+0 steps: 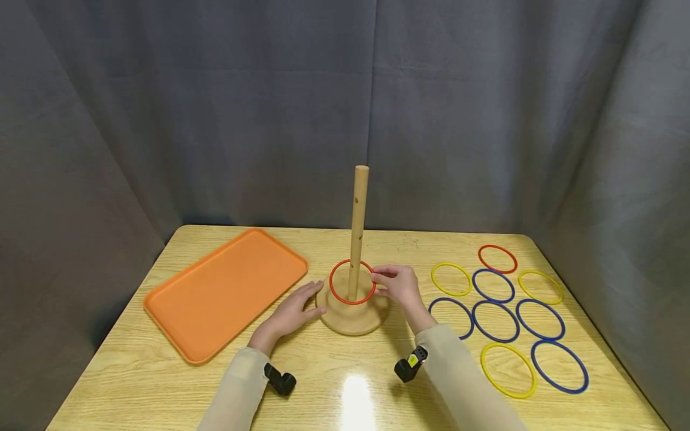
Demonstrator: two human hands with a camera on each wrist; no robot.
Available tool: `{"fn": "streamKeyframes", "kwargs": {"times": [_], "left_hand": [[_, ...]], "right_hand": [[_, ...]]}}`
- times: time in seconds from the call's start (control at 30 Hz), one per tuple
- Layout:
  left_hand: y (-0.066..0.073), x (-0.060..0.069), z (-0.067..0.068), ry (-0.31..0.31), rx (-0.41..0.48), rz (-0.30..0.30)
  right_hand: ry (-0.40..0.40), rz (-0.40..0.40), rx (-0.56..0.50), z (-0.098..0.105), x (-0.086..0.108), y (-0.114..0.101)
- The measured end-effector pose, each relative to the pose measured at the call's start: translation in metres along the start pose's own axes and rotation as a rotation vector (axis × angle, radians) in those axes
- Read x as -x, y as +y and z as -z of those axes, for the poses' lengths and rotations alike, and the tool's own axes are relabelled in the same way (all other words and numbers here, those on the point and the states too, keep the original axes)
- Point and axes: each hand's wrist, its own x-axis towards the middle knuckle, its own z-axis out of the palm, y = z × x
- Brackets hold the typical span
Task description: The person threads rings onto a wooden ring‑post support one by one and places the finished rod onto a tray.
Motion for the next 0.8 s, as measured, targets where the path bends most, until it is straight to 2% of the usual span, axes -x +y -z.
{"fn": "streamKeyframes", "kwargs": {"times": [0.3, 0.5, 0.67, 0.8], "left_hand": [[0.000, 0.001, 0.000, -0.005, 0.030, 0.006], [0.002, 0.001, 0.001, -0.004, 0.032, -0.001], [0.002, 0.000, 0.001, -0.003, 0.025, 0.004], [0.003, 0.001, 0.001, -0.010, 0.023, 0.014]], "right_hand": [[0.009, -0.013, 0.106, -0.004, -0.007, 0.023], [0.009, -0.051, 0.123, -0.007, -0.009, 0.030], [0.019, -0.031, 0.162, -0.009, -0.008, 0.031], [0.022, 0.008, 0.237, -0.010, -0.008, 0.032]]}}
